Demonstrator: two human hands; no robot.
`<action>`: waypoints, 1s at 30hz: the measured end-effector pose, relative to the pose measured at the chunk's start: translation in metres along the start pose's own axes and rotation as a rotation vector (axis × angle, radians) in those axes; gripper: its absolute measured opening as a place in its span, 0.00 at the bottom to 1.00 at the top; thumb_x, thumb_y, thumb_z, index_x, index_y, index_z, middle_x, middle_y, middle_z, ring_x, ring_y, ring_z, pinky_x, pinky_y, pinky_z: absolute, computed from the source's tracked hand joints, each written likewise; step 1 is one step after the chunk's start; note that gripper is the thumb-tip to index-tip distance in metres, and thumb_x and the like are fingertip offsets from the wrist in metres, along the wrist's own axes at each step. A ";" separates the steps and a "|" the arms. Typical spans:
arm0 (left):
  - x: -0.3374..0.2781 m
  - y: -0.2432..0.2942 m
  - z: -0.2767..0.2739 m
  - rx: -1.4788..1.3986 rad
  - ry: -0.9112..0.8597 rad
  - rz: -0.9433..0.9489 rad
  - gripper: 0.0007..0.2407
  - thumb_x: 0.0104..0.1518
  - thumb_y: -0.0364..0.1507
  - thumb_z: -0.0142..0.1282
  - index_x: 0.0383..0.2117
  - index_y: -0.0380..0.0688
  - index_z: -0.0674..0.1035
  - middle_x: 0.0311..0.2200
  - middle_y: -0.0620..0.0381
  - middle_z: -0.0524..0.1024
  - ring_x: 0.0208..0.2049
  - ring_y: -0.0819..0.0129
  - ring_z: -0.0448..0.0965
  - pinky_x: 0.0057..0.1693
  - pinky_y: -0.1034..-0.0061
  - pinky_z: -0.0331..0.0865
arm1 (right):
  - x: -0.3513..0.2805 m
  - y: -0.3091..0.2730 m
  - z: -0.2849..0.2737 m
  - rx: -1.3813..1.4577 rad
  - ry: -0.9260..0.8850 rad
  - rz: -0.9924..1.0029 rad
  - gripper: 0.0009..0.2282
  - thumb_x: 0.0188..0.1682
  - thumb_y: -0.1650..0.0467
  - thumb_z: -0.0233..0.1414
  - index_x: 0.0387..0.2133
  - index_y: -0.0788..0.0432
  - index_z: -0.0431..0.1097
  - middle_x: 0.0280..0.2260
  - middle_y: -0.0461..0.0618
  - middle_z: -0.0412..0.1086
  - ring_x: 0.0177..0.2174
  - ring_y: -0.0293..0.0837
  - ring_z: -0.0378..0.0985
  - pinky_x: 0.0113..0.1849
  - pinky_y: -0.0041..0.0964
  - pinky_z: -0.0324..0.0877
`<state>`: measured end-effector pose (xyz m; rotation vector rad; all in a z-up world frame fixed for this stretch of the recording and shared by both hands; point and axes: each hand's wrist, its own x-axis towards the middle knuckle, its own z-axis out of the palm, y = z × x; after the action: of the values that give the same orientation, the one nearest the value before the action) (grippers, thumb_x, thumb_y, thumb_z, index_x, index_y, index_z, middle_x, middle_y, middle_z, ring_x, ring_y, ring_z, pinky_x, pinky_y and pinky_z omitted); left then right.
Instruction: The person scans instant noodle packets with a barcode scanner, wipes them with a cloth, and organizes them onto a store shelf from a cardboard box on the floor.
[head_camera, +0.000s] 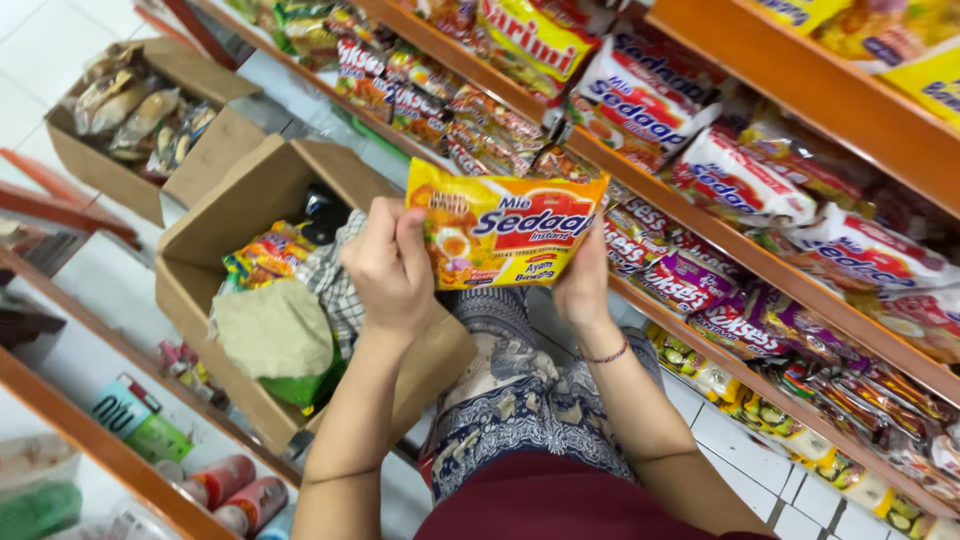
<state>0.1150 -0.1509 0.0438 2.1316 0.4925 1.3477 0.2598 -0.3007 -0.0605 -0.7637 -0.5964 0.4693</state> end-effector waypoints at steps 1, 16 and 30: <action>-0.001 0.002 0.003 -0.042 0.014 0.045 0.11 0.73 0.28 0.49 0.32 0.35 0.74 0.27 0.45 0.76 0.24 0.61 0.75 0.33 0.69 0.66 | -0.001 -0.005 0.002 -0.082 -0.018 -0.007 0.35 0.50 0.60 0.59 0.65 0.57 0.47 0.56 0.48 0.67 0.55 0.40 0.73 0.58 0.37 0.71; 0.047 0.057 0.051 -0.969 -0.318 -0.179 0.26 0.43 0.25 0.74 0.48 0.39 0.70 0.60 0.52 0.60 0.60 0.67 0.70 0.53 0.79 0.77 | 0.036 -0.139 0.010 -0.226 0.196 -0.171 0.34 0.48 0.78 0.62 0.65 0.61 0.48 0.57 0.51 0.66 0.57 0.44 0.71 0.61 0.42 0.68; 0.148 0.083 0.134 -0.913 -0.238 0.062 0.18 0.60 0.10 0.61 0.56 0.33 0.76 0.65 0.47 0.63 0.62 0.64 0.73 0.55 0.72 0.80 | 0.103 -0.222 0.036 -0.682 0.267 -0.587 0.26 0.53 0.83 0.60 0.64 0.71 0.57 0.60 0.55 0.65 0.58 0.43 0.71 0.59 0.37 0.71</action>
<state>0.3000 -0.1649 0.1544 1.4971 -0.2624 1.0315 0.3513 -0.3634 0.1608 -1.2142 -0.6988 -0.4017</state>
